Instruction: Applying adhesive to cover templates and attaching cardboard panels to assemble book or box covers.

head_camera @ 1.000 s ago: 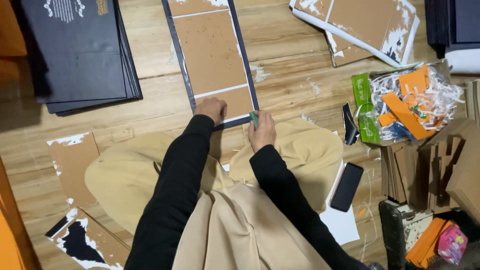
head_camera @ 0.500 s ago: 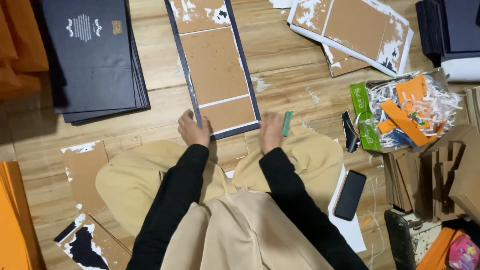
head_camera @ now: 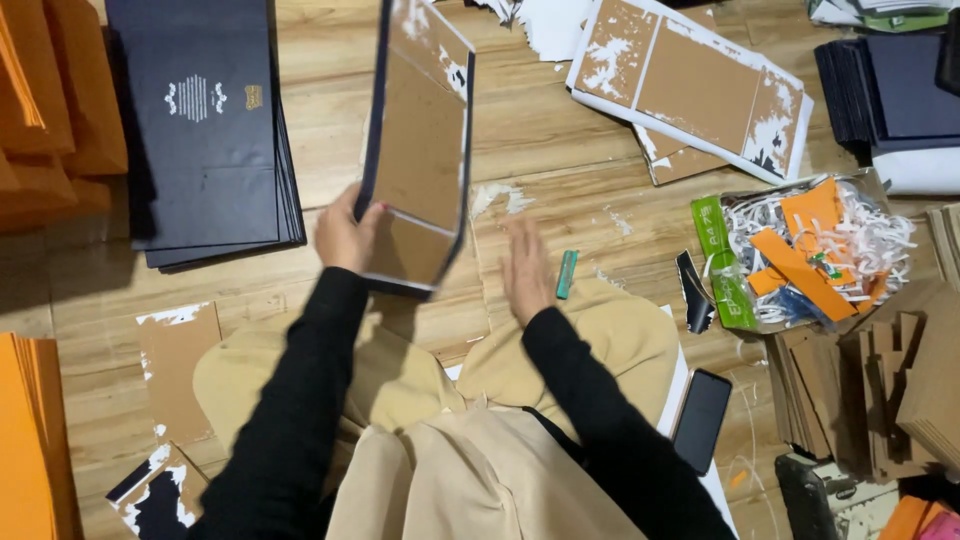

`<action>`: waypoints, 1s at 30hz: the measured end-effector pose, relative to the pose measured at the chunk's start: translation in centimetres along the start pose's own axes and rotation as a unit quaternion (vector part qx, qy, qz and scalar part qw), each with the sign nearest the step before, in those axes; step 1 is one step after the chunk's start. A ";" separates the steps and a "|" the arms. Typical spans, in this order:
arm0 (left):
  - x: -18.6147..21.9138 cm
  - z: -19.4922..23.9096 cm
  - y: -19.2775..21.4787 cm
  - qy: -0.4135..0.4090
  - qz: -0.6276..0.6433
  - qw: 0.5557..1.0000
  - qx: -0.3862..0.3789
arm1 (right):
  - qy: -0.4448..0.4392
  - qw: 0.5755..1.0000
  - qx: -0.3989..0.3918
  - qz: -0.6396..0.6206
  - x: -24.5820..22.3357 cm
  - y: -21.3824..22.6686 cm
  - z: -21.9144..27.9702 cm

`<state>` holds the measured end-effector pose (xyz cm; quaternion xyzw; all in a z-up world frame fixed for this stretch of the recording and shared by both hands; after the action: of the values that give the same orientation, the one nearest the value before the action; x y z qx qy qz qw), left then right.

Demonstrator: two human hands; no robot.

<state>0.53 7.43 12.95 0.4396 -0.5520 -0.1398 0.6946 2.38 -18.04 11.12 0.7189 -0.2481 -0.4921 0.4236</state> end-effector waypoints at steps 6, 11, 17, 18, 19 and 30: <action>12.4 -0.7 12.0 -0.305 -0.394 0.865 -0.058 | 0.140 0.947 0.005 0.289 -3.7 11.2 -9.9; 20.8 -1.6 18.0 -0.417 -0.473 0.769 -0.102 | 0.218 0.975 0.045 0.022 -4.1 13.6 -10.0; 24.3 -3.5 18.5 -0.485 -0.484 0.722 -0.101 | 0.148 0.979 0.041 -0.136 2.8 8.0 -9.6; 24.3 -3.3 16.8 -0.487 -0.473 0.729 -0.086 | 0.100 0.972 -0.021 -0.212 5.8 4.9 -9.6; 23.9 -3.5 16.1 -0.488 -0.461 0.737 -0.073 | 0.098 0.972 -0.022 -0.211 7.2 2.1 -9.4; 7.4 -1.5 0.9 -0.248 -0.280 0.921 -0.113 | -0.306 0.814 -0.092 -0.485 4.3 -8.9 -5.3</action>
<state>4.17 3.64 18.39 0.4463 -0.5418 -0.4940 0.5131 8.38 -14.84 2.19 0.5163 0.0622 -0.8487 0.0965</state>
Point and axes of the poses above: each hand's wrist, its own z-axis away from the middle knuckle, its own y-axis out of the back of the hand, x = y × z, the point moved 4 cm from there along -z, towards the middle knuckle, and after that the axes turned 5 degrees about -y, right-handed, at the moved point
